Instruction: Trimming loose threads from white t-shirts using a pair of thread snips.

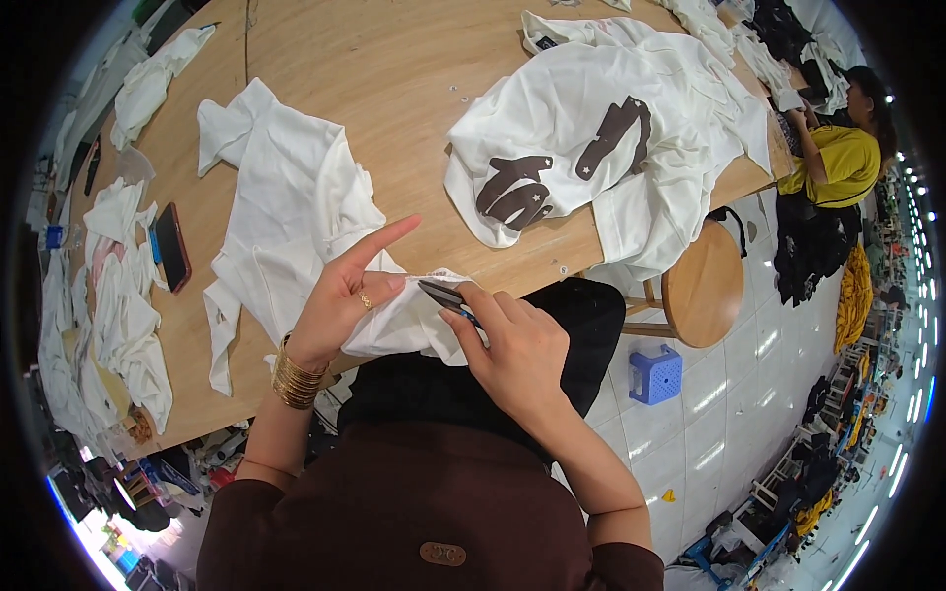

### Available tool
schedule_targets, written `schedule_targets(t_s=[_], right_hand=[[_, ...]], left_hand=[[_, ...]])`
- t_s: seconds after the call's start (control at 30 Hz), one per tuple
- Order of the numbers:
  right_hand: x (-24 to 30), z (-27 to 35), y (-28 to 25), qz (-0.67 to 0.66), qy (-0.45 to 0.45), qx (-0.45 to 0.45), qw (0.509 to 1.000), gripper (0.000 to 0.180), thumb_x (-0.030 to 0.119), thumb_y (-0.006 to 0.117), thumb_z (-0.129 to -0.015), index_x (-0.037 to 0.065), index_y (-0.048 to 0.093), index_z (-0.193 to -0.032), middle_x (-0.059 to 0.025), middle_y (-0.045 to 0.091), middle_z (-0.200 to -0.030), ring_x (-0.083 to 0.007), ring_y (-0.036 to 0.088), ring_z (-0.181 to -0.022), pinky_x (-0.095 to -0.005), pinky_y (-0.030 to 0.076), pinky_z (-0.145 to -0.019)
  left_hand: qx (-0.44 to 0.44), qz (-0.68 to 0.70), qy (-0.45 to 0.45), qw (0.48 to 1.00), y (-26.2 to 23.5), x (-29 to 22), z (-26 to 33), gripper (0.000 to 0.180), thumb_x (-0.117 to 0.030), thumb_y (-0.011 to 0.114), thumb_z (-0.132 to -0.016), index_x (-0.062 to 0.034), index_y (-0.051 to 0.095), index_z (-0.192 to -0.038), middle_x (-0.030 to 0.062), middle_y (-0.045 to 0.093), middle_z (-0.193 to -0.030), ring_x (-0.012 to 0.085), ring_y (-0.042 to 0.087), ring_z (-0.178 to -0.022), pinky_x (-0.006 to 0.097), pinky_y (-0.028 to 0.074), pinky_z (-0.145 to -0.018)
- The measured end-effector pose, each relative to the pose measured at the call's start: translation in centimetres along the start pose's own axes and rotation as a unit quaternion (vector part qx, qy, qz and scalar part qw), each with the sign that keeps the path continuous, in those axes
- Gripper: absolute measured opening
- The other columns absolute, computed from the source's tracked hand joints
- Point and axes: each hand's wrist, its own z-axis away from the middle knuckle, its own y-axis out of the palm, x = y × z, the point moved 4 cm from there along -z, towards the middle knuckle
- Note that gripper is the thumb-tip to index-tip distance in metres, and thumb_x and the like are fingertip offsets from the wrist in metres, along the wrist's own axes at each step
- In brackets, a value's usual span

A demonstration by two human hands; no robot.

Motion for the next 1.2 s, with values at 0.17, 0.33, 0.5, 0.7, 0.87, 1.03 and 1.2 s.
schedule_targets(t_s=[0.17,0.33,0.5,0.7,0.87,1.03,1.2], right_hand=[[-0.4,0.0,-0.1,0.003,0.023,0.003,1.000,0.020,0.025,0.067,-0.078,0.011,0.063,-0.092,-0.0018,0.053,-0.060,-0.0175,0.053,-0.050,-0.0288,0.039,-0.045],[-0.4,0.0,-0.2,0.000,0.021,0.001,1.000,0.020,0.025,0.067,-0.078,0.011,0.063,-0.092,-0.0018,0.054,-0.061,-0.0175,0.053,-0.050,-0.0287,0.039,-0.045],[-0.5,-0.1,-0.3,-0.009,0.028,0.007,1.000,0.021,0.025,0.067,-0.078,0.011,0.063,-0.092,-0.0018,0.054,-0.061,-0.0178,0.054,-0.050,-0.0288,0.040,-0.045],[-0.6,-0.1,-0.2,-0.030,0.031,0.006,0.999,0.021,0.025,0.067,-0.078,0.011,0.063,-0.092,-0.0021,0.056,-0.061,-0.0182,0.054,-0.050,-0.0289,0.040,-0.045],[-0.7,-0.1,-0.2,-0.040,0.055,0.009,0.998,0.021,0.025,0.066,-0.079,0.010,0.063,-0.092,-0.0029,0.058,-0.064,-0.0180,0.055,-0.051,-0.0281,0.041,-0.046],[-0.7,0.0,0.2,-0.069,0.072,-0.008,0.995,0.021,0.025,0.066,-0.080,0.009,0.064,-0.093,-0.0045,0.062,-0.070,-0.0172,0.056,-0.051,-0.0266,0.041,-0.046],[-1.7,0.2,0.9,-0.163,0.191,0.065,0.966,0.023,0.024,0.067,-0.079,0.006,0.064,-0.093,-0.0068,0.063,-0.073,-0.0167,0.055,-0.050,-0.0263,0.041,-0.046]], left_hand=[[-0.001,0.004,-0.002,1.000,-0.1,0.1,-0.2,0.051,-0.002,0.049,-0.089,-0.0081,0.036,-0.137,0.0009,0.062,-0.087,0.0006,0.050,-0.074,0.016,0.040,-0.071],[-0.004,0.020,-0.017,1.000,0.0,-0.1,-0.1,0.050,-0.002,0.049,-0.089,-0.0077,0.036,-0.137,0.0015,0.062,-0.089,0.0012,0.052,-0.076,0.017,0.041,-0.072],[0.005,0.028,-0.022,0.999,-0.2,0.1,-0.2,0.050,-0.001,0.050,-0.088,-0.0066,0.036,-0.137,0.0031,0.062,-0.094,0.0024,0.054,-0.080,0.019,0.042,-0.076],[-0.011,0.025,-0.010,1.000,0.0,-0.2,-0.3,0.051,-0.002,0.050,-0.089,-0.0075,0.035,-0.138,0.0045,0.063,-0.096,0.0035,0.055,-0.083,0.019,0.043,-0.078],[0.011,0.032,-0.025,0.999,0.1,-0.1,-0.3,0.051,-0.003,0.049,-0.089,-0.0079,0.035,-0.138,0.0045,0.063,-0.095,0.0038,0.055,-0.083,0.020,0.043,-0.077],[0.008,0.036,-0.023,0.999,0.4,-0.1,-0.3,0.052,-0.004,0.049,-0.089,-0.0083,0.033,-0.139,0.0067,0.064,-0.094,0.0051,0.057,-0.083,0.020,0.044,-0.076],[0.017,0.025,-0.012,0.999,0.4,-0.2,-0.3,0.053,-0.004,0.049,-0.089,-0.0088,0.032,-0.139,0.0085,0.065,-0.095,0.0060,0.058,-0.084,0.020,0.044,-0.077]])
